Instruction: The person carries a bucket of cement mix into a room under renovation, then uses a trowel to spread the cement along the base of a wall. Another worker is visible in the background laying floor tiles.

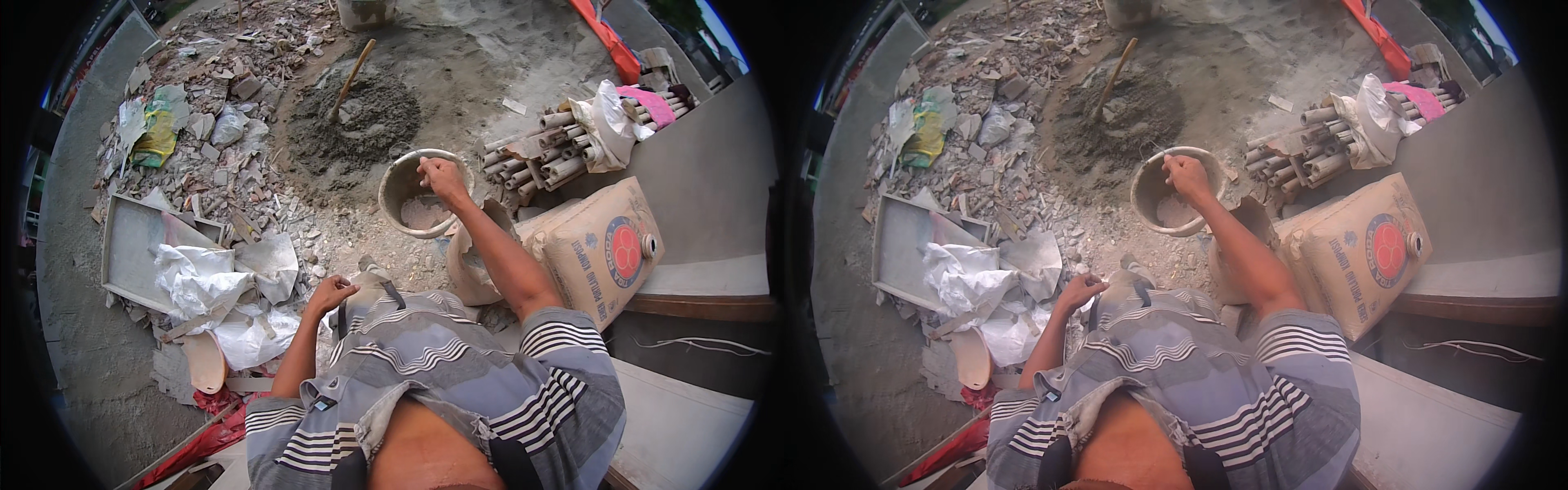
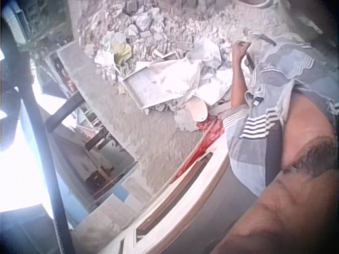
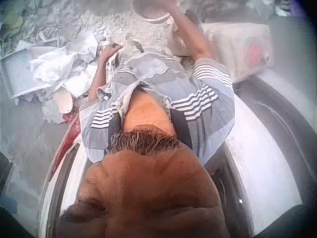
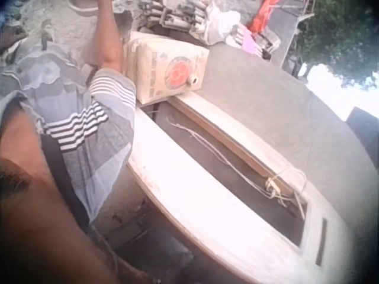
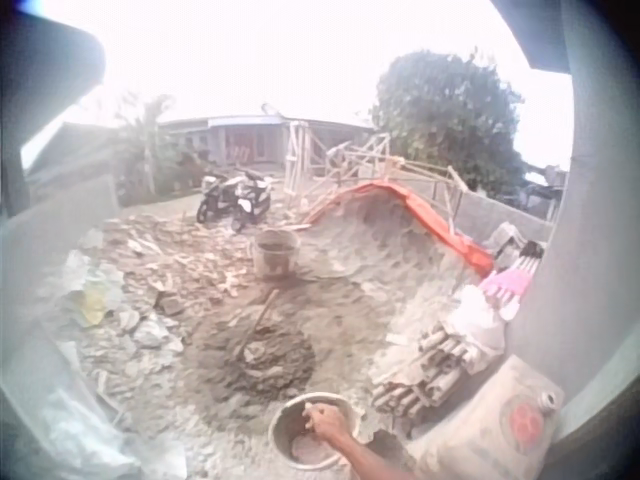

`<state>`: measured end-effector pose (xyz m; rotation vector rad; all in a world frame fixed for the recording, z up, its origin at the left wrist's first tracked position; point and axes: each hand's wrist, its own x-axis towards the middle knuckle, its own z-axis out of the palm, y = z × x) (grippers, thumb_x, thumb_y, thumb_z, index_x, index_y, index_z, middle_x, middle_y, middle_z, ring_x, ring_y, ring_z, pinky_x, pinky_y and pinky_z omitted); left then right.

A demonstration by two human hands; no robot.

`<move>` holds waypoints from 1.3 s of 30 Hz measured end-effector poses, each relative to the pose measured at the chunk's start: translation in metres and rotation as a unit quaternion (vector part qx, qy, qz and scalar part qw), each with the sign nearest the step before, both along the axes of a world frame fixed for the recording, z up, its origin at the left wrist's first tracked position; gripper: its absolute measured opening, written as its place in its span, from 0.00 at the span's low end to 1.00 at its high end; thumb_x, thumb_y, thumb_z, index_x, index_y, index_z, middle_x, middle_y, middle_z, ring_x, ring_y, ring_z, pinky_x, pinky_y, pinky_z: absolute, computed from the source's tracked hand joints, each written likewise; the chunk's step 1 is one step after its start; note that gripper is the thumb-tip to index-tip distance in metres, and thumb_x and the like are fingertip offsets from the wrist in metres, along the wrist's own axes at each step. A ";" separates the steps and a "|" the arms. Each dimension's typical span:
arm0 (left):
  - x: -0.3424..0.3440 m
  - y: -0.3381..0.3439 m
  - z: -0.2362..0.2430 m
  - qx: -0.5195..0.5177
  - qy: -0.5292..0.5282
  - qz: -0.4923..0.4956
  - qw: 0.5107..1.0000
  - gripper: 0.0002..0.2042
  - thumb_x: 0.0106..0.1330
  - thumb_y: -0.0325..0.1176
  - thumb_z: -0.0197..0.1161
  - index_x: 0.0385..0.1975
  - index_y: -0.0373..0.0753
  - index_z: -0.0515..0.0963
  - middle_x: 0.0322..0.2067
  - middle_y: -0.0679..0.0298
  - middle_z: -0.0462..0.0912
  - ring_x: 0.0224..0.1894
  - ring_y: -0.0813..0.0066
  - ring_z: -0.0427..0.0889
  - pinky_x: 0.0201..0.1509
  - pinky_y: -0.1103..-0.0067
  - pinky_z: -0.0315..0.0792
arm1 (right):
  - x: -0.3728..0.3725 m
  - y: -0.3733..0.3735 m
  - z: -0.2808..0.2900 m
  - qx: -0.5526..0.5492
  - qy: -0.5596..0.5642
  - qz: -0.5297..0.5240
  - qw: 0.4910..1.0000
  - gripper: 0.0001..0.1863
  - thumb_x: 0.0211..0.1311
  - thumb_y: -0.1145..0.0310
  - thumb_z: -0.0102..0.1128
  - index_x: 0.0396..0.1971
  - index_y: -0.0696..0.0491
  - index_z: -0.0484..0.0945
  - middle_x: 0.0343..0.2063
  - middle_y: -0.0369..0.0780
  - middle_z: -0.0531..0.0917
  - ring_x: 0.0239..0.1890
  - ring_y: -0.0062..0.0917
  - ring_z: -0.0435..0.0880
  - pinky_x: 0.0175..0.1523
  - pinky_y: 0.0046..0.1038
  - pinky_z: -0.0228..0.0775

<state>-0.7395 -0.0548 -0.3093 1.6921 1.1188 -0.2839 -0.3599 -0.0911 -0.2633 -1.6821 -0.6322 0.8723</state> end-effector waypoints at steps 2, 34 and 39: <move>-0.003 0.014 -0.023 -0.032 0.040 -0.077 0.996 0.29 0.51 0.54 0.68 0.42 0.32 0.81 0.37 0.52 0.85 0.40 0.64 0.83 0.47 0.73 0.74 | 0.037 0.017 -0.007 -0.004 0.033 -0.044 0.998 0.22 0.67 0.50 0.52 0.29 0.56 0.80 0.14 0.34 0.77 0.20 0.18 0.77 0.27 0.24 0.67; 0.387 0.316 -0.131 0.000 0.041 0.143 0.989 0.25 0.58 0.55 0.65 0.23 0.33 0.79 0.18 0.62 0.77 0.24 0.77 0.74 0.30 0.77 0.69 | 0.351 0.377 -0.178 -0.202 0.161 0.093 0.962 0.32 0.61 0.38 0.55 0.34 0.58 0.76 0.29 0.39 0.80 0.34 0.23 0.78 0.37 0.29 0.69; 0.498 0.367 -0.127 -0.039 -0.162 0.378 0.911 0.23 0.66 0.53 0.59 0.35 0.33 0.78 0.30 0.64 0.81 0.32 0.75 0.78 0.39 0.77 0.72 | 0.324 0.407 -0.176 -0.171 0.094 0.263 0.945 0.37 0.65 0.37 0.47 0.39 0.64 0.78 0.35 0.46 0.82 0.39 0.30 0.80 0.46 0.30 0.70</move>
